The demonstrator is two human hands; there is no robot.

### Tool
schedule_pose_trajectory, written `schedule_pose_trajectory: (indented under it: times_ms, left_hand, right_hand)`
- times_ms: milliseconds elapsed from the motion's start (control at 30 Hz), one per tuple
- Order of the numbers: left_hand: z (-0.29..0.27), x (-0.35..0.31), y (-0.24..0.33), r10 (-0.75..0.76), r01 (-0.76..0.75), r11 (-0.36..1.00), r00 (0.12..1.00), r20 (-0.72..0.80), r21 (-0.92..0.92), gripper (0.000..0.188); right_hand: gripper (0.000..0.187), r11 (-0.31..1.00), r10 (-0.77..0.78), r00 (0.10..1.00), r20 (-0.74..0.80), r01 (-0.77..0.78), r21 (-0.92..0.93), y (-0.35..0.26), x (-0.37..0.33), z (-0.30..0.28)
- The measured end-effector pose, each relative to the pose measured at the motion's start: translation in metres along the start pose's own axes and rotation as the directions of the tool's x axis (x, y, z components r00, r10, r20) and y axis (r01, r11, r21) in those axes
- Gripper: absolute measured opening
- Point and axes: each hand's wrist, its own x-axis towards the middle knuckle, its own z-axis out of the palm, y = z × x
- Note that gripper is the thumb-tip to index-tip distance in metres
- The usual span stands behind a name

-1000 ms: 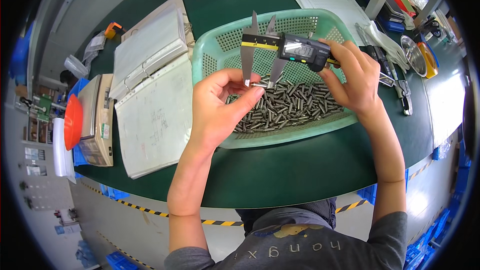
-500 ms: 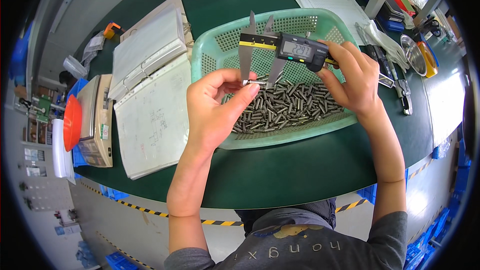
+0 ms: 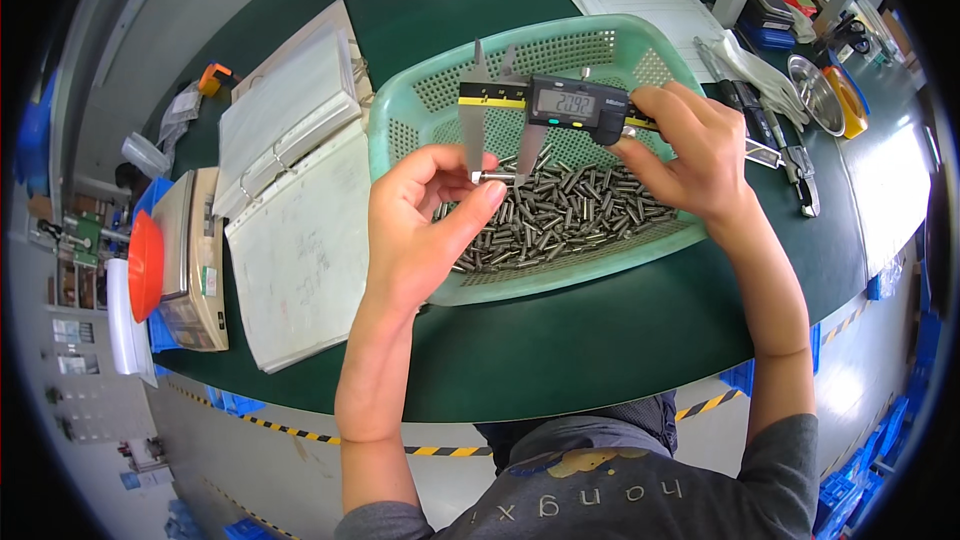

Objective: The recorder uses a digital caliper to measure the dimensions of small cylindrical metal components at a quality control workbench.

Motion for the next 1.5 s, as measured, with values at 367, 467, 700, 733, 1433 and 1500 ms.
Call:
schedule_pose_trajectory:
  times_ms: [367, 467, 700, 733, 1433, 1500]
  left_hand:
    - [-0.003, 0.001, -0.024, 0.069, -0.334, 0.278, 0.942, 0.328, 0.900, 0.035]
    - [-0.003, 0.003, -0.021, 0.047, -0.336, 0.306, 0.940, 0.338, 0.891, 0.034]
    - [0.005, 0.007, -0.011, 0.057, -0.056, 0.994, 0.998, -0.007, 0.090, 0.028]
    - [0.005, 0.006, -0.009, 0.045, -0.045, 0.998, 0.999, -0.014, -0.042, 0.025]
    - [0.008, 0.003, -0.013, 0.071, -0.088, 0.971, 0.994, -0.087, -0.221, 0.018]
    - [0.008, 0.003, -0.012, 0.086, -0.106, 0.969, 0.991, -0.099, -0.222, 0.018]
  right_hand:
    - [0.031, 0.995, 0.083, 0.996, 0.039, -0.081, -0.064, 0.003, -0.002, 0.006]
    - [0.031, 0.995, 0.088, 0.995, 0.046, -0.085, -0.051, 0.003, -0.002, 0.007]
    - [0.031, 0.994, 0.108, 0.994, -0.021, -0.108, 0.012, 0.000, -0.002, 0.006]
    - [0.031, 0.994, 0.106, 0.994, -0.021, -0.106, 0.014, 0.000, -0.002, 0.005]
    - [0.037, 0.997, 0.057, 0.998, 0.040, -0.059, 0.055, -0.001, 0.000, 0.002]
    - [0.037, 0.997, 0.050, 0.998, 0.026, -0.052, 0.058, -0.001, 0.000, 0.002]
